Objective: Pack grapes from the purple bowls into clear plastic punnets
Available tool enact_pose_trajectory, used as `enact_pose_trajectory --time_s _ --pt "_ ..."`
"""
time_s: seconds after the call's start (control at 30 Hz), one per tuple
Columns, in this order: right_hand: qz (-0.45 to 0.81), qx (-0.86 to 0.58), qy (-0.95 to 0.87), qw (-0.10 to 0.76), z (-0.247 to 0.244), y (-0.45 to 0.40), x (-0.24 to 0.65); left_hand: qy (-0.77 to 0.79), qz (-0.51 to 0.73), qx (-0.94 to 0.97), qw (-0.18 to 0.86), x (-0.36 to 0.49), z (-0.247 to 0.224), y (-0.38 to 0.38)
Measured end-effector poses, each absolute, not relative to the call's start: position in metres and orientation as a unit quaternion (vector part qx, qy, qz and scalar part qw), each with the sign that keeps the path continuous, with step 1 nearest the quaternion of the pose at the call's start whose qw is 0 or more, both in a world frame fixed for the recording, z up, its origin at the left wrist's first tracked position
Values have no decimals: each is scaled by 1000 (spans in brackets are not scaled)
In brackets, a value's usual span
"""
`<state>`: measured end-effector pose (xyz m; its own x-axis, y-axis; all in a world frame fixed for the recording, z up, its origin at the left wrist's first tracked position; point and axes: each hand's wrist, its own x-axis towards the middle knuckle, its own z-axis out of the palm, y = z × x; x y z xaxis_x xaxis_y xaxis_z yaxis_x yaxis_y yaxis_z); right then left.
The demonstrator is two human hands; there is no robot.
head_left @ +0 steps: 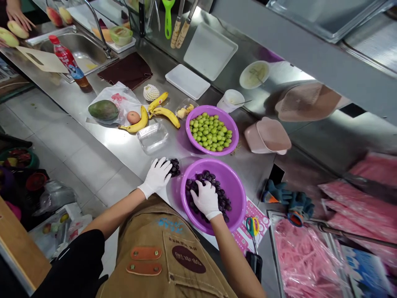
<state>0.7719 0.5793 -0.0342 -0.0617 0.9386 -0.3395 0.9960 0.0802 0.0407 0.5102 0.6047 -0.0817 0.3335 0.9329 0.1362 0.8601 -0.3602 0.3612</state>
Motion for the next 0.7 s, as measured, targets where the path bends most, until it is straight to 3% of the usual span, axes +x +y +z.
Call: enact_pose_trajectory --time_s 0.27,0.43,0.53,0.7 --pt "-98 619 774 94 -45 600 752 535 277 774 194 499 -78 610" --pt "-230 638 735 27 -57 611 753 679 378 605 175 479 -72 622" --pt "-277 629 726 -13 -62 613 768 772 285 515 241 476 -73 616" --pt "-240 656 707 -114 -50 610 791 794 136 495 327 488 -75 600"
